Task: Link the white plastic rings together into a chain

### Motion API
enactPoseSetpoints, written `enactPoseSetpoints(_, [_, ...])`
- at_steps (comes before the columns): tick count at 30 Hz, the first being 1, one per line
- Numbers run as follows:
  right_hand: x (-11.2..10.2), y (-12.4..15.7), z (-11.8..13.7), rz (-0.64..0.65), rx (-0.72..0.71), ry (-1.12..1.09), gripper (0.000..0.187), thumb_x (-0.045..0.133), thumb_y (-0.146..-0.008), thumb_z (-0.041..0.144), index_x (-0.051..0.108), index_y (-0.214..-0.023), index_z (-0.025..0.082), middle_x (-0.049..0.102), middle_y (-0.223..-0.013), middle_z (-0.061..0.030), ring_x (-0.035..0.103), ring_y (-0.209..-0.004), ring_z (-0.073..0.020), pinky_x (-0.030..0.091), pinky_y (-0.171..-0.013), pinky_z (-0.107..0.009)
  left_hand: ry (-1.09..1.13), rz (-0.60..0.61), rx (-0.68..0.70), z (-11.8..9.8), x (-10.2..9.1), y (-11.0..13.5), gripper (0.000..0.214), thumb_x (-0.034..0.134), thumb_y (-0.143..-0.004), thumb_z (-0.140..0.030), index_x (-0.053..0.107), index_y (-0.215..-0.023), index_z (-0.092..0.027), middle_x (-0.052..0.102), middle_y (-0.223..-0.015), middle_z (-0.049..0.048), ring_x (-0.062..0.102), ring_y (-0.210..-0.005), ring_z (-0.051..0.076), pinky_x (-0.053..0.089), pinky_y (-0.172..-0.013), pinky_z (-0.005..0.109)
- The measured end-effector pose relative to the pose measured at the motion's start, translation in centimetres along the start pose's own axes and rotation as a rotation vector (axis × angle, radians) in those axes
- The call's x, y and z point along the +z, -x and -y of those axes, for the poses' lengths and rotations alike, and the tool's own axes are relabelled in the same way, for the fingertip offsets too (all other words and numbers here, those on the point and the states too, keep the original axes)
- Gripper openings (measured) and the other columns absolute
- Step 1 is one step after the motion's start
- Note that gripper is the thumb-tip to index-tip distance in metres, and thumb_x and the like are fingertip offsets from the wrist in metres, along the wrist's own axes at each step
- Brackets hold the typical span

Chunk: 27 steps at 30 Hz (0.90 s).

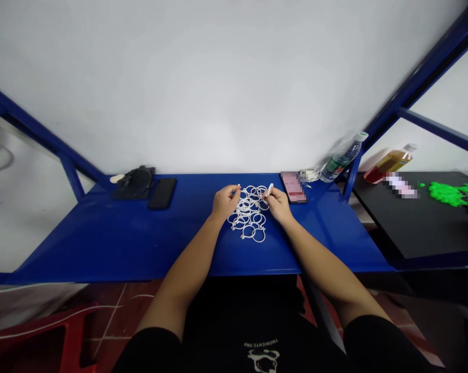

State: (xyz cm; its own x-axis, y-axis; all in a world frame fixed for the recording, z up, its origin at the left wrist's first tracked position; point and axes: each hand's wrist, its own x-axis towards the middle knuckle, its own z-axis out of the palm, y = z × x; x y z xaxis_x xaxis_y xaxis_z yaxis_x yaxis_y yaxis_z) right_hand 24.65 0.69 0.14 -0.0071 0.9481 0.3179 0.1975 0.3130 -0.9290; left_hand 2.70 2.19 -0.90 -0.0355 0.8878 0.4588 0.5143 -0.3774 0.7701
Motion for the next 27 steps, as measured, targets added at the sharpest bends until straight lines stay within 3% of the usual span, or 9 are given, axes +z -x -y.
enactPoseSetpoints(3, [0.1, 0.2, -0.2, -0.001, -0.029, 0.084, 0.020, 0.059, -0.084, 0.034, 0.072, -0.085, 0.020, 0.069, -0.078, -0.0022, 0.057, -0.066, -0.0172, 0.045, -0.064, -0.029, -0.007, 0.016, -0.010, 0.5, 0.2, 0.1, 0.024, 0.068, -0.092, -0.031, 0.079, -0.110, -0.020, 0.077, -0.082, 0.0031, 0.067, -0.062, 0.014, 0.053, -0.068, 0.026])
enactPoseSetpoints(8, [0.2, 0.5, -0.1, 0.098, -0.116, 0.299, 0.028, 0.062, -0.093, 0.035, 0.075, -0.113, 0.022, 0.078, -0.105, -0.0073, 0.062, -0.067, -0.0169, 0.049, -0.069, -0.031, -0.021, 0.111, 0.030, 0.9, 0.2, 0.1, 0.019, 0.068, -0.095, -0.037, 0.081, -0.101, -0.024, 0.080, -0.090, 0.0043, 0.073, -0.078, 0.017, 0.055, -0.073, 0.027])
enactPoseSetpoints(12, [0.2, 0.5, 0.0, 0.174, -0.197, 0.329, 0.030, 0.057, -0.100, 0.039, 0.074, -0.120, 0.025, 0.077, -0.118, -0.0088, 0.070, -0.089, -0.0217, 0.051, -0.084, -0.034, -0.049, 0.134, 0.077, 1.3, 0.2, 0.0, 0.020, 0.068, -0.094, -0.035, 0.082, -0.104, -0.024, 0.077, -0.090, 0.0040, 0.069, -0.070, 0.014, 0.054, -0.069, 0.026])
enactPoseSetpoints(15, [0.1, 0.4, 0.0, 0.199, -0.223, 0.339, 0.031, 0.055, -0.102, 0.044, 0.077, -0.113, 0.026, 0.079, -0.109, -0.0078, 0.071, -0.095, -0.0235, 0.050, -0.086, -0.034, -0.007, 0.179, 0.047, 1.5, 0.3, 0.1, 0.028, 0.069, -0.093, -0.036, 0.079, -0.116, -0.023, 0.078, -0.092, 0.0040, 0.069, -0.069, 0.014, 0.055, -0.067, 0.025])
enactPoseSetpoints(17, [0.1, 0.3, 0.1, 0.222, -0.213, 0.374, 0.034, 0.054, -0.103, 0.048, 0.078, -0.101, 0.025, 0.079, -0.093, -0.0059, 0.070, -0.084, -0.0219, 0.049, -0.080, -0.032, 0.030, 0.197, 0.011, 1.6, 0.4, 0.2, 0.031, 0.069, -0.094, -0.036, 0.077, -0.120, -0.023, 0.079, -0.095, 0.0048, 0.072, -0.076, 0.016, 0.057, -0.070, 0.027])
enactPoseSetpoints(21, [0.0, 0.2, 0.0, 0.225, -0.182, 0.424, 0.042, 0.057, -0.102, 0.053, 0.075, -0.077, 0.024, 0.072, -0.071, -0.0020, 0.061, -0.065, -0.0172, 0.041, -0.066, -0.029, 0.007, 0.144, 0.015, 1.7, 0.2, 0.2, 0.024, 0.067, -0.095, -0.035, 0.079, -0.110, -0.022, 0.079, -0.095, 0.0057, 0.073, -0.082, 0.018, 0.058, -0.075, 0.029])
enactPoseSetpoints(24, [0.1, 0.2, -0.4, 0.170, -0.166, 0.446, 0.043, 0.065, -0.096, 0.058, 0.073, -0.073, 0.023, 0.072, -0.070, -0.0018, 0.060, -0.061, -0.0159, 0.038, -0.062, -0.028, -0.079, 0.088, 0.067, 1.8, 0.1, -0.1, 0.020, 0.067, -0.094, -0.034, 0.079, -0.103, -0.021, 0.077, -0.092, 0.0055, 0.070, -0.079, 0.018, 0.057, -0.076, 0.031])
enactPoseSetpoints(27, [0.3, 0.3, -0.8, 0.142, -0.176, 0.492, 0.040, 0.072, -0.091, 0.060, 0.074, -0.076, 0.023, 0.074, -0.073, -0.0024, 0.061, -0.061, -0.0160, 0.038, -0.062, -0.027, -0.152, 0.077, 0.122, 1.9, 0.1, -0.2, 0.020, 0.069, -0.094, -0.034, 0.079, -0.105, -0.021, 0.076, -0.102, 0.0076, 0.070, -0.094, 0.022, 0.057, -0.091, 0.037])
